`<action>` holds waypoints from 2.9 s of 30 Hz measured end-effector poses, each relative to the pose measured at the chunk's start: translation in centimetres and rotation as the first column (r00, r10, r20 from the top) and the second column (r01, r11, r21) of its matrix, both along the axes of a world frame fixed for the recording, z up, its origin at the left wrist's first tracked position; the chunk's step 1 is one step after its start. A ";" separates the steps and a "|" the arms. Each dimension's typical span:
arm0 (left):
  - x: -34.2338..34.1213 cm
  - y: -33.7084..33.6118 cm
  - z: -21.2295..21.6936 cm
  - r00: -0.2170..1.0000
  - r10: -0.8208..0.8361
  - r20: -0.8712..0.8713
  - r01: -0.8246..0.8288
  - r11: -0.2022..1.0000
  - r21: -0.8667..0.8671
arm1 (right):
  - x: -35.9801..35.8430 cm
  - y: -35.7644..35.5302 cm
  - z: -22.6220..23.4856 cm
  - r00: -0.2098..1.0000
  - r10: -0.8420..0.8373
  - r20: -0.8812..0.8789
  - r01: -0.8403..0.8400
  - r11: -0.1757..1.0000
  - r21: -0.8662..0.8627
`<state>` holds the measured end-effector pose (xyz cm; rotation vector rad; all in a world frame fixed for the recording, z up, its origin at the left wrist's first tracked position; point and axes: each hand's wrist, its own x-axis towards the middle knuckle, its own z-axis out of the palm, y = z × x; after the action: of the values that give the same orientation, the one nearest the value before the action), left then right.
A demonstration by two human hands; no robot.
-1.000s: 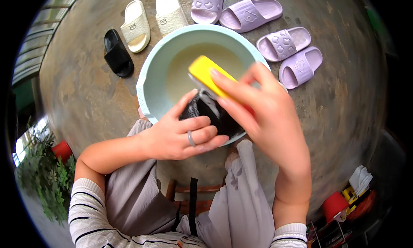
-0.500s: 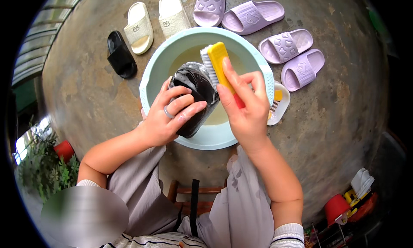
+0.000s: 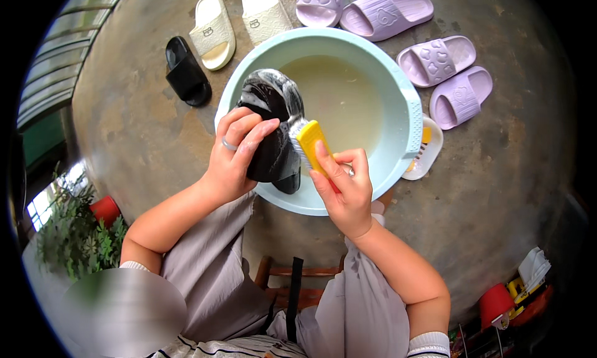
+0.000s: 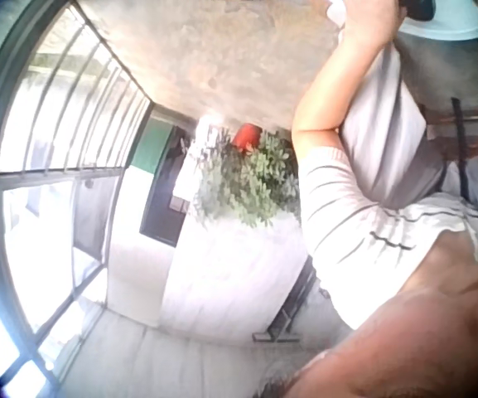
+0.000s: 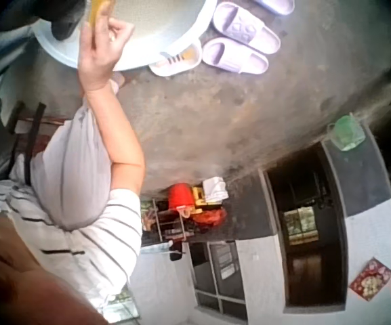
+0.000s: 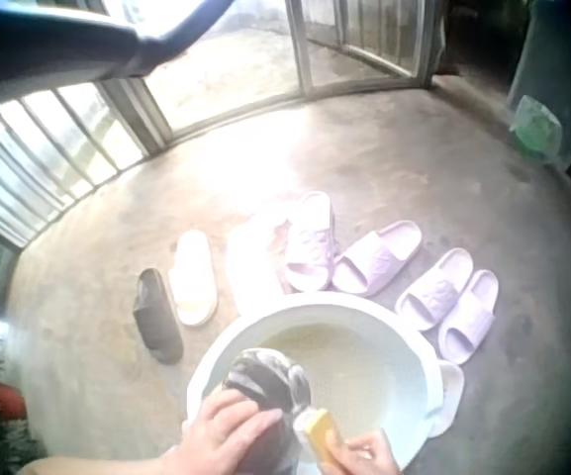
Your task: The person scrubs a black slipper with a yellow brush in a basin of water. They clean the sole and upper parts of the slipper, creating soap suds, and then place the slipper on the floor before picking up another one to continue the process.
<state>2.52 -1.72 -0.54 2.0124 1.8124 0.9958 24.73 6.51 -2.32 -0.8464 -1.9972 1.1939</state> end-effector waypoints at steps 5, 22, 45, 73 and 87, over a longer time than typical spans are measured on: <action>1.4 -0.2 0.6 0.995 -0.032 -0.095 0.034 0.999 0.018 | -3.7 4.3 2.8 0.998 -0.068 -0.008 0.068 0.998 0.005; 2.1 1.6 5.1 0.862 -0.453 -0.228 0.432 0.891 -0.139 | 5.4 5.0 3.4 0.982 0.072 0.174 -0.015 0.950 -0.312; 2.2 3.4 0.5 0.836 -0.536 -0.114 0.493 0.826 -0.272 | 1.9 5.1 3.9 0.727 0.155 0.669 -0.251 0.967 0.048; 2.4 1.9 -1.0 0.811 -0.551 -0.197 0.525 0.834 -0.171 | 3.3 8.5 2.9 0.738 0.371 0.564 -0.453 0.891 0.007; 2.4 0.9 -1.6 0.806 -0.557 -0.198 0.535 0.830 -0.159 | 4.5 8.9 3.2 0.633 0.461 0.622 -0.552 0.832 -0.054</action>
<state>4.87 -0.79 -2.12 2.4613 1.1987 0.4974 29.27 15.40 0.90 -0.6548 -2.9857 1.1222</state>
